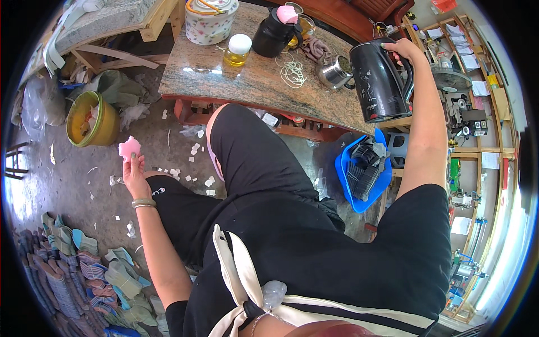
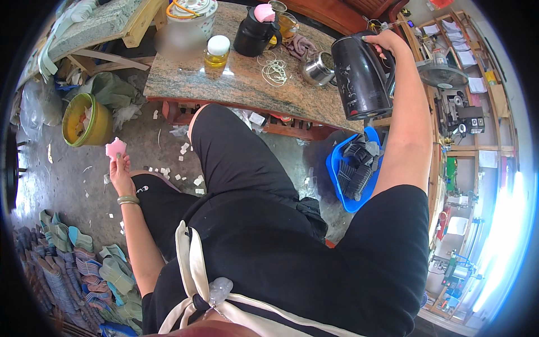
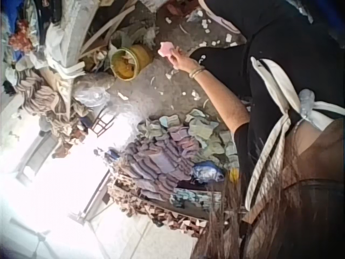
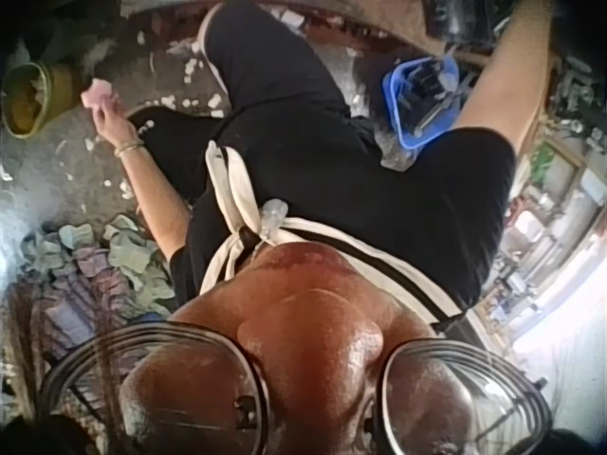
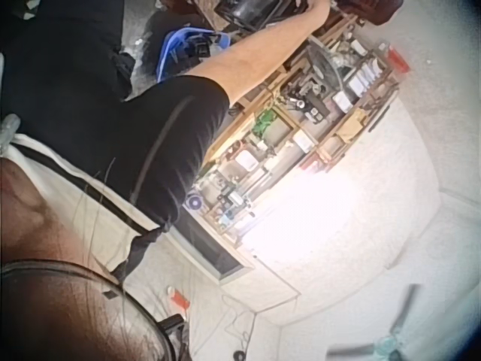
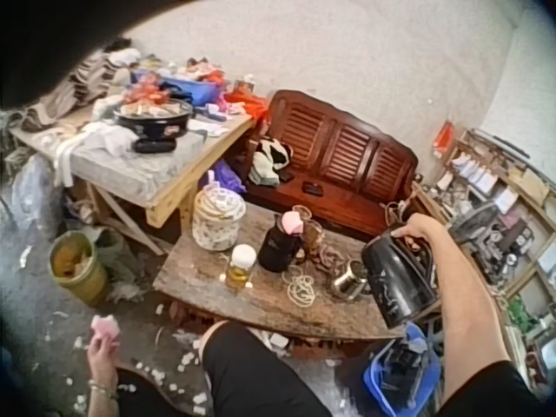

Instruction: Preparing shoe components by applying adhesive or sealant to foam inserts.

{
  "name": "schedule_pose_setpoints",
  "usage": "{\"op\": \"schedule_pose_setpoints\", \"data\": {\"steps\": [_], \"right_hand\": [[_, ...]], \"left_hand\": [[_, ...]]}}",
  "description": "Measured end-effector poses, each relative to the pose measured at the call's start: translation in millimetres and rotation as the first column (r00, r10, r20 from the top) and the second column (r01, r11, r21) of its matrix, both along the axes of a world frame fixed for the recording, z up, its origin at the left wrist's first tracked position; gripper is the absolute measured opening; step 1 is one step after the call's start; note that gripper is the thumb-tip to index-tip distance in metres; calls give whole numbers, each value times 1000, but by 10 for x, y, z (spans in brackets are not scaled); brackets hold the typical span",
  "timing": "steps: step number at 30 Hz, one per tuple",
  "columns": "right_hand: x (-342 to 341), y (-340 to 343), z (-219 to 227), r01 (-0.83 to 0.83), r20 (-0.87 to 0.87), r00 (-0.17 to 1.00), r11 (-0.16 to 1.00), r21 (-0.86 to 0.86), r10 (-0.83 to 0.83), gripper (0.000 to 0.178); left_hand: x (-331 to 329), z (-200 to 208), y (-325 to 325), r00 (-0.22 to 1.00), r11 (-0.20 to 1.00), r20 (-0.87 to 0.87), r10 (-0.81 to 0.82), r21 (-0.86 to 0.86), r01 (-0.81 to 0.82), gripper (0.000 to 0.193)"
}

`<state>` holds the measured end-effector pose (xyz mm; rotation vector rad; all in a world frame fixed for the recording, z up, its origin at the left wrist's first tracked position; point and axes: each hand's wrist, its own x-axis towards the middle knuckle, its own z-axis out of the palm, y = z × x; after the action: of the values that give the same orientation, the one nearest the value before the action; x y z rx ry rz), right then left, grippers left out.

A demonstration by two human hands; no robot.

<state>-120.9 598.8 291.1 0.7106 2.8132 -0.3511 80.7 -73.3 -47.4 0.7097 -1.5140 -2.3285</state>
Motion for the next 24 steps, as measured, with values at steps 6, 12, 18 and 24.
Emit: {"op": "schedule_pose_setpoints", "data": {"steps": [6, 12, 18, 24], "right_hand": [[-1, -60, 24, -12, 19, 1000, 1000, -9, 12, 37], [-1, -56, 35, -17, 29, 999, 1000, -1, 17, 34], [-44, 7, 5, 3, 28, 1000, 1000, -11, -2, 31], [-35, -87, 31, -22, 40, 999, 1000, 4, 22, 36]], "left_hand": [[6, -10, -12, 1000, 1000, 10, 1, -28, -1, 23], [-4, 2, 11, 1000, 1000, 6, 4, -19, -4, 21], [-5, -10, -2, 1000, 999, 5, -15, -35, 15, 24], [-6, 13, 13, 1000, 1000, 8, 11, -14, -11, 20]]}}
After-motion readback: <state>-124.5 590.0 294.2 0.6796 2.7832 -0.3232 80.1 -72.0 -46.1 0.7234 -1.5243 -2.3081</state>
